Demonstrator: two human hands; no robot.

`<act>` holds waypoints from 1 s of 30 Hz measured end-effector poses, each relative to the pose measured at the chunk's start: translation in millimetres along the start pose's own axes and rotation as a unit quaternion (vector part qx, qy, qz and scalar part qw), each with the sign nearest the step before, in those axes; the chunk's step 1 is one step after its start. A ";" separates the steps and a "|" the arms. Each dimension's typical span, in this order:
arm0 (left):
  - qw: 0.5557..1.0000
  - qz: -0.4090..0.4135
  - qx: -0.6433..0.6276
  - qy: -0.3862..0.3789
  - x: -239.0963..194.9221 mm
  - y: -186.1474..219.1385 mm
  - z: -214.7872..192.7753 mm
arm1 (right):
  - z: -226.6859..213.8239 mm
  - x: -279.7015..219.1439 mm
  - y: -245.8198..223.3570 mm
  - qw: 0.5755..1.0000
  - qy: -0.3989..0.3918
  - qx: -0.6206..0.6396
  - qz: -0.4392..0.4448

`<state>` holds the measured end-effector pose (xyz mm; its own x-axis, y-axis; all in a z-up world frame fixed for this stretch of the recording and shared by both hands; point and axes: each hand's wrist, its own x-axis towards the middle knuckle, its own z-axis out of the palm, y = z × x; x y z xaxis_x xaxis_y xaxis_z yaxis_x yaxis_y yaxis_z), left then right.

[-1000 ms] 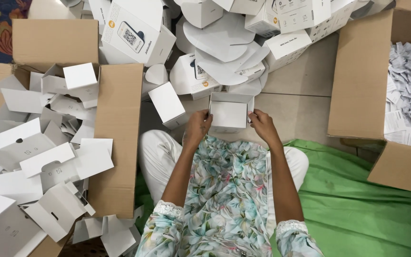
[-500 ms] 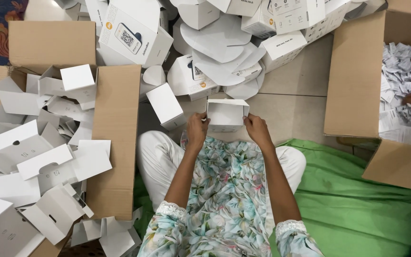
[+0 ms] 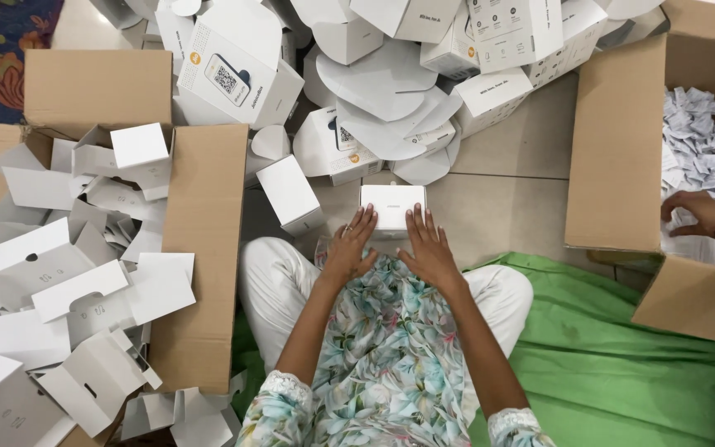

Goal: The person assembles small white cardboard boxes and places instruction slips inside.

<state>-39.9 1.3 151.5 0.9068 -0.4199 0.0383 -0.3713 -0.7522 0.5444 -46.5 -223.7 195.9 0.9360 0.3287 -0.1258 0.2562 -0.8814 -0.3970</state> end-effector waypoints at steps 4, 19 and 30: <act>0.997 0.001 -0.073 0.038 1.9 -12.7 20.4 | 35.1 -2.8 33.9 0.997 0.024 0.074 -0.004; 0.532 -0.444 -0.699 -0.176 36.7 -53.3 49.0 | 47.8 52.8 110.6 0.480 -0.287 0.751 0.351; 0.642 -0.274 -0.709 0.104 18.5 -62.1 -27.9 | -280.0 162.7 52.7 0.852 -0.079 0.456 0.246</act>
